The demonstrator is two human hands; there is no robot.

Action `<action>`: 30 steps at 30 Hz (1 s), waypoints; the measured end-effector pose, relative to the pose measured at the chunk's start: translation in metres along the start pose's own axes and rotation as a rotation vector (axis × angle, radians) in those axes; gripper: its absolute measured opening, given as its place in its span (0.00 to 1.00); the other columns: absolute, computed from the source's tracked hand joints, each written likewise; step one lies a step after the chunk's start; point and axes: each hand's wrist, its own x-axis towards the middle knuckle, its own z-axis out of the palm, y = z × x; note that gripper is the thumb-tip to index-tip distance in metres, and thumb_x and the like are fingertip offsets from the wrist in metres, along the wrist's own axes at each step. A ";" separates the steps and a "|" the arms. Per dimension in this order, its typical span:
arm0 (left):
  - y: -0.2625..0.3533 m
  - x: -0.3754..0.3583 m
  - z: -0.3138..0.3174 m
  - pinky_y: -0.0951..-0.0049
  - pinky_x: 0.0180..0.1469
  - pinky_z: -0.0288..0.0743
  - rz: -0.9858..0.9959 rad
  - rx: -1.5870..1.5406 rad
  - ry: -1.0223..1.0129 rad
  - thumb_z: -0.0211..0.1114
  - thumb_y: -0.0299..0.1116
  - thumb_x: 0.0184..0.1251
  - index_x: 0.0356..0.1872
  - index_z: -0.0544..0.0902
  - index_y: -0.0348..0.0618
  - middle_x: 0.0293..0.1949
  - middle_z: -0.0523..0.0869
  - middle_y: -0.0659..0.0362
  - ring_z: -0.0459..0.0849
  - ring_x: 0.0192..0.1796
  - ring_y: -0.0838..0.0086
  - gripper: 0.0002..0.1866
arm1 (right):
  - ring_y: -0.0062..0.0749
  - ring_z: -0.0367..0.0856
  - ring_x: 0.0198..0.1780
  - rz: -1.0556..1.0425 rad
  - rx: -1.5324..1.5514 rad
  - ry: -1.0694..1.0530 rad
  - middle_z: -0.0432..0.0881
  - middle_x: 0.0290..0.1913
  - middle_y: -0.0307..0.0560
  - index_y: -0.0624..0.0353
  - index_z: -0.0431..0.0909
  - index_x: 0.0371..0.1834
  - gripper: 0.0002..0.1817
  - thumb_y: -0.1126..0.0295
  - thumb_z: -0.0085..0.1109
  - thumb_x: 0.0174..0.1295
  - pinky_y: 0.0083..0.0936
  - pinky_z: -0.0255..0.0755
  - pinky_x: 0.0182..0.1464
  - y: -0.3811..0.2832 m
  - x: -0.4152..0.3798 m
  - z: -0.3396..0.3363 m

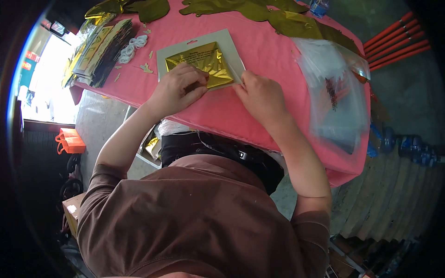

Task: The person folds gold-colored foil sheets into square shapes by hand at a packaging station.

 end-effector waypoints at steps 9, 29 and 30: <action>0.001 0.002 0.000 0.65 0.43 0.74 0.020 0.010 -0.024 0.66 0.26 0.50 0.30 0.77 0.38 0.35 0.83 0.54 0.79 0.39 0.61 0.07 | 0.42 0.79 0.28 -0.102 0.121 0.009 0.78 0.25 0.50 0.63 0.74 0.29 0.06 0.73 0.60 0.53 0.34 0.71 0.30 0.008 0.001 0.003; -0.020 -0.019 -0.027 0.57 0.65 0.59 0.016 0.087 -0.162 0.63 0.33 0.58 0.49 0.79 0.39 0.58 0.74 0.51 0.68 0.64 0.57 0.18 | 0.44 0.76 0.39 -0.398 0.177 0.089 0.76 0.33 0.48 0.62 0.75 0.32 0.05 0.74 0.59 0.53 0.34 0.71 0.41 -0.022 -0.008 0.006; -0.020 -0.019 -0.027 0.57 0.65 0.59 0.011 0.087 -0.162 0.63 0.33 0.58 0.49 0.79 0.39 0.58 0.74 0.51 0.68 0.64 0.57 0.18 | 0.45 0.75 0.41 -0.433 0.199 0.097 0.76 0.35 0.49 0.63 0.75 0.33 0.06 0.74 0.60 0.53 0.35 0.70 0.43 -0.029 -0.008 0.010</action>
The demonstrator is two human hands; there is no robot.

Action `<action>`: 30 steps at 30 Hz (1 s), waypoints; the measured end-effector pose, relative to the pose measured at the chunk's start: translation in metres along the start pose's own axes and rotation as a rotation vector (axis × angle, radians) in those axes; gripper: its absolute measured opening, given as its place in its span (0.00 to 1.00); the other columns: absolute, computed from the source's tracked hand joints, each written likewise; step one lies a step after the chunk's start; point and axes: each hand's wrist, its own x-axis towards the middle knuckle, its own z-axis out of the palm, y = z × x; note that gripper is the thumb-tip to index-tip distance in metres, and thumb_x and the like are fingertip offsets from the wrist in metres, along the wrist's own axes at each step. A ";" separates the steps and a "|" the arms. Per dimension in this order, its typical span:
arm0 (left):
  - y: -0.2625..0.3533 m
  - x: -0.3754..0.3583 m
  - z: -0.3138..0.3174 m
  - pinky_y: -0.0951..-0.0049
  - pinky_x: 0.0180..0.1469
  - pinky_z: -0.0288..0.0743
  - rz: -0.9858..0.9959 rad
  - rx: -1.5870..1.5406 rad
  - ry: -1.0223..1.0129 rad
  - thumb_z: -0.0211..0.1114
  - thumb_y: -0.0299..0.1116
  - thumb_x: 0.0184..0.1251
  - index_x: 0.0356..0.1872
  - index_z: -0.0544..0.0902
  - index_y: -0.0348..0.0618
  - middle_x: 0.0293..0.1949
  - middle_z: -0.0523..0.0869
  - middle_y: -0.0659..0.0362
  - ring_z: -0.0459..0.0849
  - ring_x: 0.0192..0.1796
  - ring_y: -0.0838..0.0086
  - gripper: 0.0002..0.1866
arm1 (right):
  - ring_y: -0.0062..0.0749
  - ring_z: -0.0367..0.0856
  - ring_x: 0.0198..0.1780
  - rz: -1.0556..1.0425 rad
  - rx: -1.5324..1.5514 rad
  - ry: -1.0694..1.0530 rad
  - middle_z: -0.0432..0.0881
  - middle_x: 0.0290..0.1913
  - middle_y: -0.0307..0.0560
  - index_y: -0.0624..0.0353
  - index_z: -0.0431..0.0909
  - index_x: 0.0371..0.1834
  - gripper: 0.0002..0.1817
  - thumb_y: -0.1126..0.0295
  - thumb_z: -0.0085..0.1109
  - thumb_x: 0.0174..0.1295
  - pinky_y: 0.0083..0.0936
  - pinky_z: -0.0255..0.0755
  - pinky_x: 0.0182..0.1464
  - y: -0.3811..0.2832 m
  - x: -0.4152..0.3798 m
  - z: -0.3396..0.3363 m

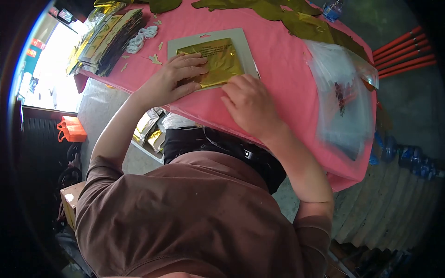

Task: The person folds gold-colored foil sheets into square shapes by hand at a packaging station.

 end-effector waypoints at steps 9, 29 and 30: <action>-0.006 0.002 -0.002 0.61 0.65 0.59 -0.013 -0.056 -0.060 0.61 0.34 0.62 0.50 0.79 0.39 0.59 0.73 0.51 0.70 0.62 0.59 0.17 | 0.45 0.73 0.41 0.077 0.007 -0.199 0.72 0.36 0.49 0.62 0.74 0.34 0.09 0.72 0.61 0.52 0.36 0.69 0.43 -0.010 0.012 0.006; -0.018 -0.002 0.001 0.57 0.69 0.52 -0.003 -0.117 -0.113 0.54 0.31 0.67 0.54 0.76 0.41 0.62 0.72 0.53 0.64 0.68 0.64 0.16 | 0.46 0.73 0.35 -0.184 0.004 -0.241 0.71 0.29 0.49 0.60 0.66 0.27 0.08 0.78 0.55 0.45 0.38 0.68 0.37 -0.002 0.025 0.024; -0.017 -0.002 0.001 0.57 0.69 0.52 -0.004 -0.116 -0.115 0.54 0.31 0.67 0.54 0.76 0.41 0.62 0.72 0.53 0.64 0.68 0.64 0.16 | 0.46 0.73 0.35 -0.196 0.006 -0.236 0.71 0.28 0.49 0.61 0.65 0.27 0.08 0.78 0.54 0.44 0.38 0.68 0.37 -0.001 0.025 0.024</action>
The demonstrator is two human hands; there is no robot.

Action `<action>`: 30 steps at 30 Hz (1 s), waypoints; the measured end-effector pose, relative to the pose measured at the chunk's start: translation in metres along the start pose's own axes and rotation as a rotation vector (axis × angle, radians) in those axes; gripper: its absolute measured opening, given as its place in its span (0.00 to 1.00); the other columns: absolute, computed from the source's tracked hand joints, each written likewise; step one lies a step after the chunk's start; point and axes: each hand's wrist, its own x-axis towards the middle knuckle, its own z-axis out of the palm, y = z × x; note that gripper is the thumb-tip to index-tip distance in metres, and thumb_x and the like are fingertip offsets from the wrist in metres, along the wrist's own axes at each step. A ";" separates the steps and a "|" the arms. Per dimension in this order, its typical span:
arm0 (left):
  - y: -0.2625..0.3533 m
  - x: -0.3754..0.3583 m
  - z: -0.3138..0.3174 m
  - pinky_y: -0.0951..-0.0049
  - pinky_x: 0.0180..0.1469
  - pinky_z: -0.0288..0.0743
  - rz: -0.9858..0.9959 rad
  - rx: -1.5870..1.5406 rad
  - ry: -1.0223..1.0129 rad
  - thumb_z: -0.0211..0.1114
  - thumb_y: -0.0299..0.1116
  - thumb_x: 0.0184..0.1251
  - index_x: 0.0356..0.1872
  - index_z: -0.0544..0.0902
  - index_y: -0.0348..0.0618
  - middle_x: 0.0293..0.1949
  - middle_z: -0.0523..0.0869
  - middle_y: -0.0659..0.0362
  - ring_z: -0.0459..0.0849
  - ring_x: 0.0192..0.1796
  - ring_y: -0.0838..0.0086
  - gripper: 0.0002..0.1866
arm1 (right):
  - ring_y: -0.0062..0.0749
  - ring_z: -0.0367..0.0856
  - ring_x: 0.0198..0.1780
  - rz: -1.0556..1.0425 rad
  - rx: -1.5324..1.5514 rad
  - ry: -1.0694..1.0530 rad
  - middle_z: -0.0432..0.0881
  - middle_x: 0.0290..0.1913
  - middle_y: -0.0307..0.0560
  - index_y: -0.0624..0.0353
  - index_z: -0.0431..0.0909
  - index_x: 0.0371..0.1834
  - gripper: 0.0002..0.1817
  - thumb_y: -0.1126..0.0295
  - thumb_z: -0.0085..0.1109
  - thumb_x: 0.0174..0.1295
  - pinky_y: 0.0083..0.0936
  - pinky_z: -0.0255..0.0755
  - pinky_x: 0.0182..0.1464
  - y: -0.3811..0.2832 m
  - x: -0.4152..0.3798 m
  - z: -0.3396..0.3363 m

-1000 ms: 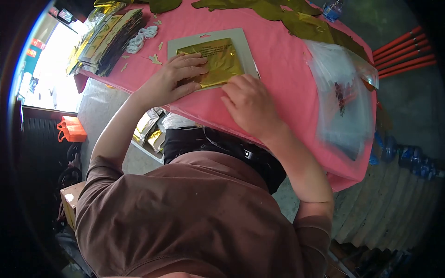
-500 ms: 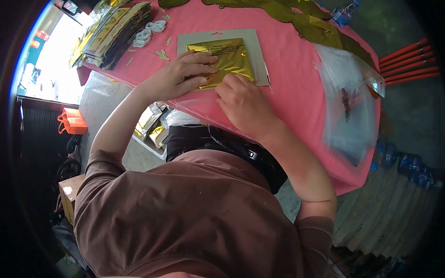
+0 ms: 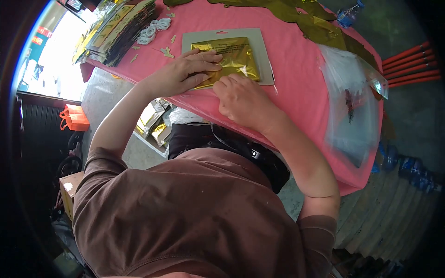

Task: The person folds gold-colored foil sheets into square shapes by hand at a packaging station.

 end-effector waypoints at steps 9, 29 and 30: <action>0.004 0.001 0.001 0.55 0.70 0.51 -0.008 0.045 -0.008 0.53 0.32 0.67 0.55 0.76 0.43 0.63 0.71 0.55 0.64 0.68 0.65 0.16 | 0.44 0.73 0.36 0.017 0.140 0.001 0.70 0.29 0.50 0.62 0.64 0.27 0.09 0.80 0.53 0.41 0.35 0.68 0.41 -0.011 -0.021 -0.027; 0.026 0.006 -0.004 0.58 0.65 0.59 0.094 0.124 0.149 0.65 0.30 0.55 0.45 0.78 0.39 0.57 0.75 0.52 0.71 0.60 0.57 0.16 | 0.36 0.64 0.25 0.852 -0.065 -0.022 0.66 0.27 0.51 0.67 0.64 0.23 0.10 0.78 0.57 0.55 0.28 0.60 0.28 0.004 -0.124 -0.104; 0.027 0.005 -0.003 0.58 0.65 0.59 0.097 0.123 0.146 0.65 0.30 0.55 0.45 0.78 0.39 0.57 0.75 0.52 0.71 0.60 0.57 0.16 | 0.36 0.64 0.25 0.856 -0.064 -0.019 0.66 0.27 0.51 0.67 0.64 0.23 0.10 0.78 0.57 0.55 0.28 0.60 0.28 0.002 -0.118 -0.100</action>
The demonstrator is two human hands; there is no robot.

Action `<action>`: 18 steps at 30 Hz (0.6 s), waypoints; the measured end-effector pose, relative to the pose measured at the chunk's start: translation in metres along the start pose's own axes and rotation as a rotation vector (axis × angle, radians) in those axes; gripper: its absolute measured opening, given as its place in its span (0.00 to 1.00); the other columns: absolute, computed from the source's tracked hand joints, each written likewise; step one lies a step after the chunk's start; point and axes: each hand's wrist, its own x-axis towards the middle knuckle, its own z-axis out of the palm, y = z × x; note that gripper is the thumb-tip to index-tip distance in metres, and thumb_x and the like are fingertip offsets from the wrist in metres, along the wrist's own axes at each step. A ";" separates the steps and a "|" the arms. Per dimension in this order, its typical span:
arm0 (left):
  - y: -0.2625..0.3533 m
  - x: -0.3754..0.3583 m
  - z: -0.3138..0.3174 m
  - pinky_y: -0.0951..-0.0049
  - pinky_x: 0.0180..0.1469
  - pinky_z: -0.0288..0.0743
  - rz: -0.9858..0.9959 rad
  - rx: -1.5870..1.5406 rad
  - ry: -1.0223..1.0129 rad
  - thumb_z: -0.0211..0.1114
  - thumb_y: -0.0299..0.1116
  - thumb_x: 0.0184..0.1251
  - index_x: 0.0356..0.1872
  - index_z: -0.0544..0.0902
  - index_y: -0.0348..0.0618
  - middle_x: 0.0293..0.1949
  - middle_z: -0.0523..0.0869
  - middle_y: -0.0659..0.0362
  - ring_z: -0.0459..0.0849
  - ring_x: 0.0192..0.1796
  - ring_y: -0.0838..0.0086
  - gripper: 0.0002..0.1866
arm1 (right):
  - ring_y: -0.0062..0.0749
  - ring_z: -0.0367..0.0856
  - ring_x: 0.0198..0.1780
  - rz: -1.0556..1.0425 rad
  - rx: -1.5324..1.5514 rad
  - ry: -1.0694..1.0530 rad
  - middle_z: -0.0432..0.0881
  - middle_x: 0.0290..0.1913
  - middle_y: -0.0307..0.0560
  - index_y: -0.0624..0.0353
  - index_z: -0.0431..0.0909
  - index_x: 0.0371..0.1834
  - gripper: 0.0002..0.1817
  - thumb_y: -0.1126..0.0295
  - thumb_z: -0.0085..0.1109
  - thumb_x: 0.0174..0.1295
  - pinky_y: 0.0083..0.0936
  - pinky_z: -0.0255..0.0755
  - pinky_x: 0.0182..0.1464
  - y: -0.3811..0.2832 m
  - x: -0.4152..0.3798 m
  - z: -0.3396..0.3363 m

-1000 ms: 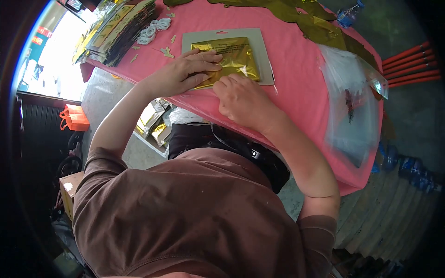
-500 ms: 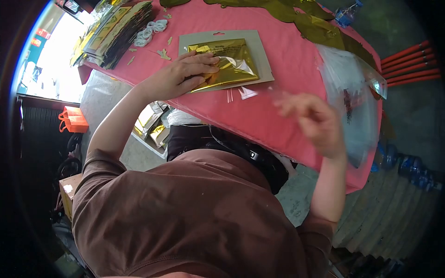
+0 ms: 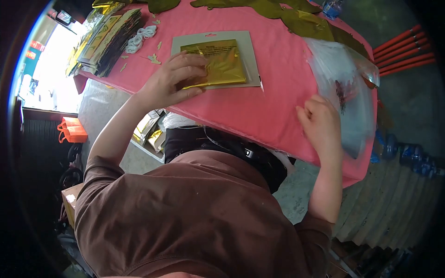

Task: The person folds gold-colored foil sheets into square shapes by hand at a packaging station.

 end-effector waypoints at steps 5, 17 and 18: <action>-0.004 -0.006 0.004 0.58 0.60 0.67 -0.059 -0.110 0.001 0.70 0.28 0.51 0.43 0.78 0.38 0.50 0.79 0.50 0.74 0.59 0.54 0.17 | 0.41 0.74 0.32 -0.345 0.156 0.189 0.71 0.33 0.50 0.65 0.72 0.31 0.06 0.82 0.57 0.51 0.30 0.69 0.36 -0.030 0.015 0.026; -0.007 -0.004 0.006 0.60 0.56 0.71 -0.087 -0.246 0.036 0.66 0.28 0.54 0.38 0.80 0.36 0.42 0.81 0.47 0.76 0.55 0.54 0.11 | 0.38 0.74 0.39 -0.598 0.015 0.163 0.71 0.35 0.45 0.59 0.80 0.43 0.13 0.77 0.58 0.52 0.34 0.68 0.43 -0.053 0.043 0.066; -0.006 -0.005 0.005 0.60 0.56 0.71 -0.090 -0.246 0.038 0.66 0.28 0.54 0.38 0.80 0.36 0.42 0.81 0.47 0.76 0.55 0.54 0.11 | 0.38 0.74 0.39 -0.600 0.015 0.161 0.71 0.35 0.45 0.59 0.80 0.43 0.13 0.77 0.58 0.52 0.34 0.68 0.43 -0.054 0.043 0.067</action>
